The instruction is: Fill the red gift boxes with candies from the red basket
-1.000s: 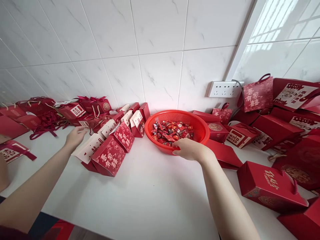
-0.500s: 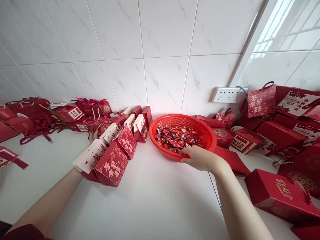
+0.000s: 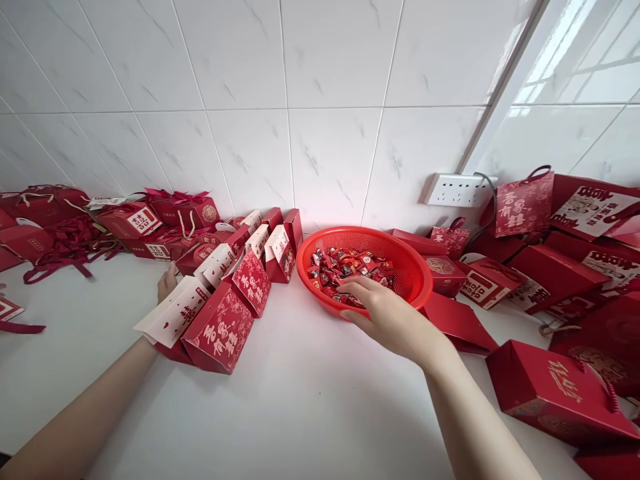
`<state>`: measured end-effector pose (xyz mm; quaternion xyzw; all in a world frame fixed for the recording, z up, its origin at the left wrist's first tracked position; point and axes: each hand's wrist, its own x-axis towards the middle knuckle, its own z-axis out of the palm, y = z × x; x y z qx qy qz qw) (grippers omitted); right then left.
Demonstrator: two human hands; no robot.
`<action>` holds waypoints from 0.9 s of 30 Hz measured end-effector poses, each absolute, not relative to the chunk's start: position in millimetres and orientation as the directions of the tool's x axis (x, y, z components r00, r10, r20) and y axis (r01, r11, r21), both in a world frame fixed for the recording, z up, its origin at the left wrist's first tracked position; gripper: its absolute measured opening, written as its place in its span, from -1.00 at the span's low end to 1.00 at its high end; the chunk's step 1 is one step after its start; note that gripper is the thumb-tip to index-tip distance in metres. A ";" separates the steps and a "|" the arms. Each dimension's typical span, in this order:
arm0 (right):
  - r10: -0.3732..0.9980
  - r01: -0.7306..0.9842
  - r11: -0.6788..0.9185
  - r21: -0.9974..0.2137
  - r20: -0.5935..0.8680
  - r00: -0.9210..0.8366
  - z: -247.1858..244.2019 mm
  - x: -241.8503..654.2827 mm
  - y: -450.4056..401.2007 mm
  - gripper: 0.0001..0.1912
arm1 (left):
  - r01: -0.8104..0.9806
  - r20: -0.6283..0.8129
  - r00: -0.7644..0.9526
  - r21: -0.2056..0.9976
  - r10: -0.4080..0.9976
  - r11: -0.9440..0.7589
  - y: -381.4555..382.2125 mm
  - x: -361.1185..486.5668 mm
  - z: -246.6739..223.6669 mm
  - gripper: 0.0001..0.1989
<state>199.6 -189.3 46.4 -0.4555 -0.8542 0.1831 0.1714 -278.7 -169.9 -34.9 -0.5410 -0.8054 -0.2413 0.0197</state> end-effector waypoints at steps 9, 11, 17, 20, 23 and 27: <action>0.737 0.304 0.467 -0.831 0.175 -0.653 -52.0 58.3 -185.5 -0.32 | 0.497 0.160 -0.467 0.861 0.870 0.109 -225.4 -277.5 -40.4 -0.24; 0.784 0.336 0.428 -0.839 0.159 -0.600 -76.4 31.3 -174.6 -0.23 | 0.416 0.153 -0.457 0.907 0.876 0.059 -230.9 -271.0 -53.0 -0.11; 0.838 0.423 0.444 -0.789 0.199 -0.508 -103.1 -14.7 -164.8 -0.08 | 0.408 0.475 -0.343 0.853 0.811 -0.326 -237.3 -277.0 -99.7 0.09; 0.857 0.483 0.454 -0.749 0.217 -0.468 -105.3 -24.7 -164.2 -0.18 | 0.482 0.499 -0.292 0.814 0.816 -0.325 -235.5 -291.3 -108.7 -0.11; 0.875 0.537 0.442 -0.719 0.214 -0.434 -105.7 -30.0 -161.5 -0.27 | 0.548 0.513 -0.273 0.779 0.814 -0.307 -228.0 -302.6 -110.9 -0.25; 0.888 0.577 0.434 -0.692 0.222 -0.402 -105.9 -31.6 -156.9 -0.36 | 0.617 0.539 -0.269 0.733 0.798 -0.287 -216.3 -308.2 -114.0 -0.24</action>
